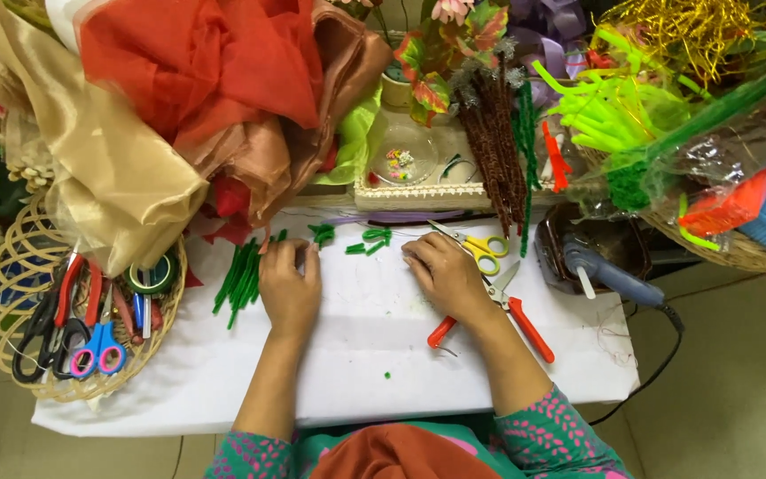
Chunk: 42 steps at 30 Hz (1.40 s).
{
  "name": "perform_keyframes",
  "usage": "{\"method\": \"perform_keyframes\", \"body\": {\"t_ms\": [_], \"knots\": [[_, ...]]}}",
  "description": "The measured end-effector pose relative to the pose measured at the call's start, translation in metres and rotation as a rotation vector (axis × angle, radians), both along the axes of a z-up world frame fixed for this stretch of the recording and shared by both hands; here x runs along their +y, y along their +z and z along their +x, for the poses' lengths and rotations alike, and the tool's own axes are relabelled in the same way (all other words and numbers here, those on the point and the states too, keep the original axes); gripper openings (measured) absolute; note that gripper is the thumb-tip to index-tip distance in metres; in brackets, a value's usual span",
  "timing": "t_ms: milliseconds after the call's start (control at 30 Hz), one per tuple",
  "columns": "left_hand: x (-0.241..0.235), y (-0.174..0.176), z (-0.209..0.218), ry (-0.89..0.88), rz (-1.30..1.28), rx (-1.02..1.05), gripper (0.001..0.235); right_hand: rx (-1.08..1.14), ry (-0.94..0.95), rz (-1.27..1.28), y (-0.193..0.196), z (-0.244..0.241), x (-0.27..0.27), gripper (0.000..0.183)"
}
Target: Using a hot glue gun to assemble small green decorative floral components at a design station.
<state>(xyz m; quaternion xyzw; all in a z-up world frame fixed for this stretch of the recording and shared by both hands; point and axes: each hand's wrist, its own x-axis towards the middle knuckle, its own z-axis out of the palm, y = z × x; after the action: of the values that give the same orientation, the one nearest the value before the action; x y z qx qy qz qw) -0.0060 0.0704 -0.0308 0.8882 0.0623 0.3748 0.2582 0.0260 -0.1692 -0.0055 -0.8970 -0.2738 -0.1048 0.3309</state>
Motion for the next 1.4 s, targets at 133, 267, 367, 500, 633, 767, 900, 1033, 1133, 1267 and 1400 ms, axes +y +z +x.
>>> {"method": "perform_keyframes", "body": {"t_ms": [133,267,367,500,633,767,900,1033,1133,1267,1400], "knots": [[-0.002,-0.001,-0.002,-0.051,0.087,-0.095,0.003,0.019,0.014,-0.003,-0.003,0.005,-0.001,0.015],[-0.014,0.0,0.0,-0.174,0.175,-0.085,0.011,0.077,0.01,0.036,-0.001,0.005,0.0,0.016],[-0.032,0.0,0.011,-0.291,0.213,-0.063,0.018,0.11,-0.009,0.061,0.001,0.006,0.001,0.016],[-0.049,-0.011,0.031,-0.305,0.312,0.076,0.019,0.157,-0.024,0.059,0.001,0.007,0.0,0.015],[-0.05,-0.013,0.042,-0.289,0.291,0.111,0.015,0.16,-0.035,0.06,0.002,0.008,0.002,0.015],[-0.052,-0.008,0.038,-0.273,0.258,0.09,0.021,0.188,-0.044,0.069,0.007,0.006,0.002,0.015],[-0.049,0.012,0.03,-0.269,0.247,-0.011,0.011,0.186,-0.045,0.085,0.007,0.006,0.002,0.018],[-0.051,0.021,0.022,-0.337,0.015,0.071,0.005,0.168,-0.053,0.082,0.008,0.004,0.003,0.018],[-0.054,0.031,0.015,-0.408,-0.269,0.251,0.005,0.157,-0.056,0.101,0.006,0.005,0.004,0.018],[-0.061,0.045,0.0,-0.447,-0.6,0.425,0.008,0.141,-0.035,0.106,0.011,0.006,0.002,0.017],[-0.065,0.055,-0.013,-0.481,-0.67,0.418,0.012,0.187,0.002,0.223,0.032,-0.004,0.002,0.018]]}}
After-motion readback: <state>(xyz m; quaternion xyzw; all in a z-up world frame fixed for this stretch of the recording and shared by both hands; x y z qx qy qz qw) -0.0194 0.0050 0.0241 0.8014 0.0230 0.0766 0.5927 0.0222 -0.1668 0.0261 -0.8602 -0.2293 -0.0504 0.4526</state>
